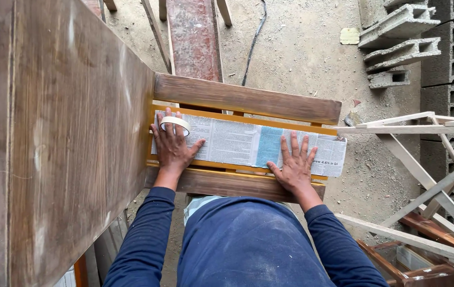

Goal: Applying masking tape and newspaper to wooden chairs to prepare them for finishing or painting.

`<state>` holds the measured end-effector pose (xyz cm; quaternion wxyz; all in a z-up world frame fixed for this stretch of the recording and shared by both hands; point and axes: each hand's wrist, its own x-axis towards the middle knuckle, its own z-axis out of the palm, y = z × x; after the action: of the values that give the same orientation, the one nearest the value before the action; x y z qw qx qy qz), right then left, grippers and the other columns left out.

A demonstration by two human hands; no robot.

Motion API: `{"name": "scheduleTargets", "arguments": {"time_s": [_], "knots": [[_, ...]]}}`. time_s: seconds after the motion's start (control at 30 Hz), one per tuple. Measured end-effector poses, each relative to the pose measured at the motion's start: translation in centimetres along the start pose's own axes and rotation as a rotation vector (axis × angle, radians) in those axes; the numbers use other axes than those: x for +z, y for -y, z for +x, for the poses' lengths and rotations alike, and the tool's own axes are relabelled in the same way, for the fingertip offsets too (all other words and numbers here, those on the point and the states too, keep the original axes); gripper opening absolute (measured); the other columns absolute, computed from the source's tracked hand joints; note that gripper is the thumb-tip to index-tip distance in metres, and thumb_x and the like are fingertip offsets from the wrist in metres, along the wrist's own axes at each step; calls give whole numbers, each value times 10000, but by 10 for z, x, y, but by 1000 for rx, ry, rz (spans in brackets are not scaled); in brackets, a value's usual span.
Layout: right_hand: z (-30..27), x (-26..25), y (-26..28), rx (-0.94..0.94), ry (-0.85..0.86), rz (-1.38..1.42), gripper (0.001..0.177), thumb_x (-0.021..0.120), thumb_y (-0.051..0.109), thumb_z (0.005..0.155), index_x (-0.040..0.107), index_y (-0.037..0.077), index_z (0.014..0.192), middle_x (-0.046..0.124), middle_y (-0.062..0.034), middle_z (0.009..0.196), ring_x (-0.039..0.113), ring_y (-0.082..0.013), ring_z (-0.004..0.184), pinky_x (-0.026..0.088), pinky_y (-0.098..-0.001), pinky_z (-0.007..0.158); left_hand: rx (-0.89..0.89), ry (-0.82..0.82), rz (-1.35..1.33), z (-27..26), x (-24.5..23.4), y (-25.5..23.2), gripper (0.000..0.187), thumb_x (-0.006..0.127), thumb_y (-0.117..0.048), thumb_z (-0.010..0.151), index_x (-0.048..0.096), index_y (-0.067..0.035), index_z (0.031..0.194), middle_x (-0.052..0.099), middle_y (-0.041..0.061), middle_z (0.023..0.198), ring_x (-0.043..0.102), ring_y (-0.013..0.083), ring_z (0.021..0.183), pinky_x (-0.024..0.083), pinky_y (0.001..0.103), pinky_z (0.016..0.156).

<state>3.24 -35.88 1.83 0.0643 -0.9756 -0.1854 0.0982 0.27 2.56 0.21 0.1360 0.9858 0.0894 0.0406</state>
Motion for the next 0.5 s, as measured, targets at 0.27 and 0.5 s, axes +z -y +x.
{"name": "scheduleTargets", "arguments": {"time_s": [0.27, 0.5], "knots": [[2, -3, -5, -24, -11, 36, 962, 540, 681, 889, 215, 190, 1649, 62, -123, 1732, -54, -458, 1571, -88, -718, 1182, 5, -32, -25, 1, 3, -2, 1144, 616, -786, 856, 229, -12, 1606, 179, 263, 1665, 84, 478, 1560, 100, 698, 1234], [-5, 6, -2, -158, -371, 72, 901, 507, 665, 896, 405, 148, 1626, 318, -174, 1717, 207, -498, 1594, 103, -781, 1212, 164, -444, -53, -7, 36, 8, 1098, 747, -713, 785, 181, -119, 1516, 214, 212, 1555, 154, 583, 1515, 154, 766, 1208]]}}
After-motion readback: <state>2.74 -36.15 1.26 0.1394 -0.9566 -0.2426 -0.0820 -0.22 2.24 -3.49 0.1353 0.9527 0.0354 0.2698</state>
